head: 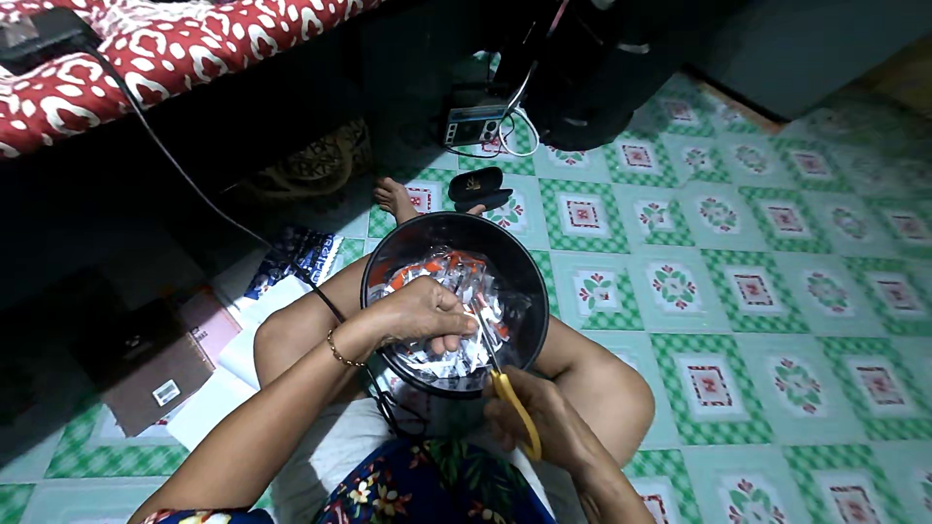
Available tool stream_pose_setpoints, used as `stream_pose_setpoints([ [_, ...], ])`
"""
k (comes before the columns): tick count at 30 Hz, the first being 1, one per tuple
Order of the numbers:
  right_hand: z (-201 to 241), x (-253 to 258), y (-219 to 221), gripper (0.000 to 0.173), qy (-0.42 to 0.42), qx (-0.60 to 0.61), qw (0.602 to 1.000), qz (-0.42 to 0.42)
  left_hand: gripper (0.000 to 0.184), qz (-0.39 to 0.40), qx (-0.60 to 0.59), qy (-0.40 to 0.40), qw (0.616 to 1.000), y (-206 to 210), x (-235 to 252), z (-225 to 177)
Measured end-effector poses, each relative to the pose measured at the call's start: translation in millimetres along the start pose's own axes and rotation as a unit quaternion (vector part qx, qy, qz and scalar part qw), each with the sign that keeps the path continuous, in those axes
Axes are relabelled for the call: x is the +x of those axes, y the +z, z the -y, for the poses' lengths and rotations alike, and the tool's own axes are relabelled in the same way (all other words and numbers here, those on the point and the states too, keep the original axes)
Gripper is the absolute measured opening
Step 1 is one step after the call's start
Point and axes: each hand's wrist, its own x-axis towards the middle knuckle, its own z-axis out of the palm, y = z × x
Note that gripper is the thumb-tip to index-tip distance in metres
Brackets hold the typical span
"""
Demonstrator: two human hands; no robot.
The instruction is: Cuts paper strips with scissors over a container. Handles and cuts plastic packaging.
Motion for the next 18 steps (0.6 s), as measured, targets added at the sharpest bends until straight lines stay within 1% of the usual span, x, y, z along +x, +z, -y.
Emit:
stream_pose_setpoints([
  [3, -2.7, 2.7, 1.4, 0.01, -0.002, 0.047, 0.999, -0.023, 0.021, -0.005, -0.028, -0.001, 1.0, -1.1, -0.2, 1.8],
  [6, -4.3, 3.5, -0.7, 0.009, 0.002, 0.068, 0.997, -0.024, 0.009, 0.01, -0.038, -0.013, 0.999, -7.6, -10.3, 3.3],
  [9, -7.4, 4.5, -2.5, 0.008, -0.005, 0.074, 0.997, -0.024, 0.01, 0.01, -0.019, -0.032, 0.999, -15.0, -18.6, 7.6],
  [12, -6.6, 6.3, -1.6, 0.006, -0.001, 0.077, 0.997, -0.031, 0.02, -0.004, -0.017, -0.046, 0.999, -16.6, -22.8, 9.6],
  [16, -2.6, 4.0, -0.8, 0.006, 0.015, 0.098, 0.994, -0.051, 0.023, -0.011, -0.029, -0.031, 0.999, -15.4, -21.2, 11.4],
  [17, -1.4, 1.6, -2.5, 0.006, 0.024, 0.091, 0.995, -0.044, 0.023, -0.017, -0.031, -0.028, 0.999, -15.0, -21.0, 11.1],
  [18, -1.9, -1.5, -4.6, 0.011, 0.025, 0.075, 0.996, -0.029, 0.022, -0.022, -0.036, -0.025, 0.999, -14.8, -20.9, 10.9],
])
